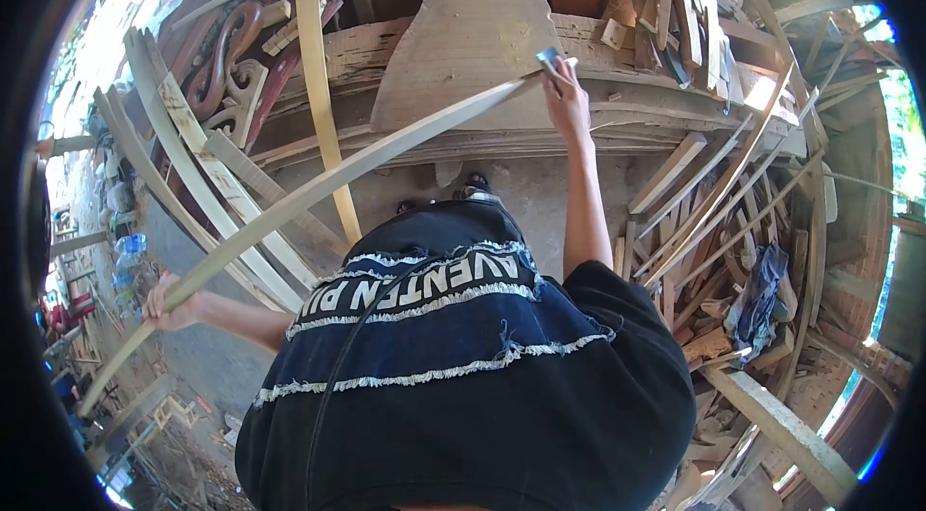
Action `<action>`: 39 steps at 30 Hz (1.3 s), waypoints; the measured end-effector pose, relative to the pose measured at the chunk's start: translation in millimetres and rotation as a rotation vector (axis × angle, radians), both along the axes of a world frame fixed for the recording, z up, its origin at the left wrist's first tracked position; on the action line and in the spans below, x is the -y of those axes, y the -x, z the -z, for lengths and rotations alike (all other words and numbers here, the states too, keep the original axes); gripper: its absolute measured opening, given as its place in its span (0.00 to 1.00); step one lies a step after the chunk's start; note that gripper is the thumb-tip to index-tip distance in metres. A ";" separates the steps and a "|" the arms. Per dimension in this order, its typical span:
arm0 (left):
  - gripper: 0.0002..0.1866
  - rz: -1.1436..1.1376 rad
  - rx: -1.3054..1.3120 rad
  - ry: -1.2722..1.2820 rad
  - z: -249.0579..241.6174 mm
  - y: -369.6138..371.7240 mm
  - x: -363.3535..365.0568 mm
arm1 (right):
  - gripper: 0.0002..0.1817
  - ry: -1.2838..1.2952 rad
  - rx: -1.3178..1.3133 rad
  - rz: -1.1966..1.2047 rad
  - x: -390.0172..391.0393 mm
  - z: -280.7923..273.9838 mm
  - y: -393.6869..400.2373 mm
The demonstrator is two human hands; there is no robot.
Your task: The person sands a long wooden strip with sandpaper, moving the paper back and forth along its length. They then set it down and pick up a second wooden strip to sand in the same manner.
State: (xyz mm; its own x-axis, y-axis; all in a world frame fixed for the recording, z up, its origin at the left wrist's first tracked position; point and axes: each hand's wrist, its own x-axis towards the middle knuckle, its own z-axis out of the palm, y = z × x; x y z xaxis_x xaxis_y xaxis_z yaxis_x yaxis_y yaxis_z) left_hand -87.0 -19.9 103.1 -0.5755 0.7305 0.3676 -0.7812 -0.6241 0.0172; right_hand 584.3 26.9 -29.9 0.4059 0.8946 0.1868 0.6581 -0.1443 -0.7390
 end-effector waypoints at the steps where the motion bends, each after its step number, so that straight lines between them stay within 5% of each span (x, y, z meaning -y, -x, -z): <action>1: 0.14 -0.003 -0.011 -0.026 -3.9 -1.0 2.3 | 0.19 -0.031 0.049 -0.075 -1.8 -1.5 5.8; 4: 0.14 0.008 -0.035 -0.077 -8.6 -0.3 8.2 | 0.18 -0.117 0.193 -0.298 -13.0 27.8 27.7; 8: 0.12 -0.035 -0.052 -0.126 -10.9 -7.6 11.6 | 0.16 -0.148 -0.039 -0.292 0.7 -3.1 87.2; 14: 0.12 -0.017 -0.036 -0.160 -7.5 -10.3 14.6 | 0.18 -0.145 -0.147 -0.675 24.7 -39.8 130.7; 18: 0.11 -0.054 -0.087 -0.113 -3.7 -3.4 16.6 | 0.14 -0.216 -0.034 -0.214 -9.9 23.6 35.9; 22: 0.10 -0.108 -0.031 -0.067 -3.3 -6.3 16.3 | 0.13 0.259 -0.057 0.217 -29.8 34.7 -41.7; 24: 0.10 -0.093 -0.033 -0.086 -9.2 -8.1 13.4 | 0.12 0.111 -0.015 0.101 -34.1 39.0 -30.4; 25: 0.10 -0.082 -0.038 -0.128 -10.4 -9.8 12.3 | 0.10 -0.192 0.056 -0.084 -33.8 47.4 -17.2; 30: 0.11 -0.059 -0.074 -0.139 -4.4 1.1 19.1 | 0.13 -0.146 -0.076 -0.553 13.8 -35.0 102.4; 36: 0.10 -0.087 -0.054 -0.140 -7.6 -7.7 18.8 | 0.14 -0.192 -0.038 -0.205 -28.5 41.2 4.5; 39: 0.10 -0.066 -0.051 -0.171 -9.5 -6.8 18.5 | 0.14 0.040 0.002 0.074 -40.8 56.1 -50.9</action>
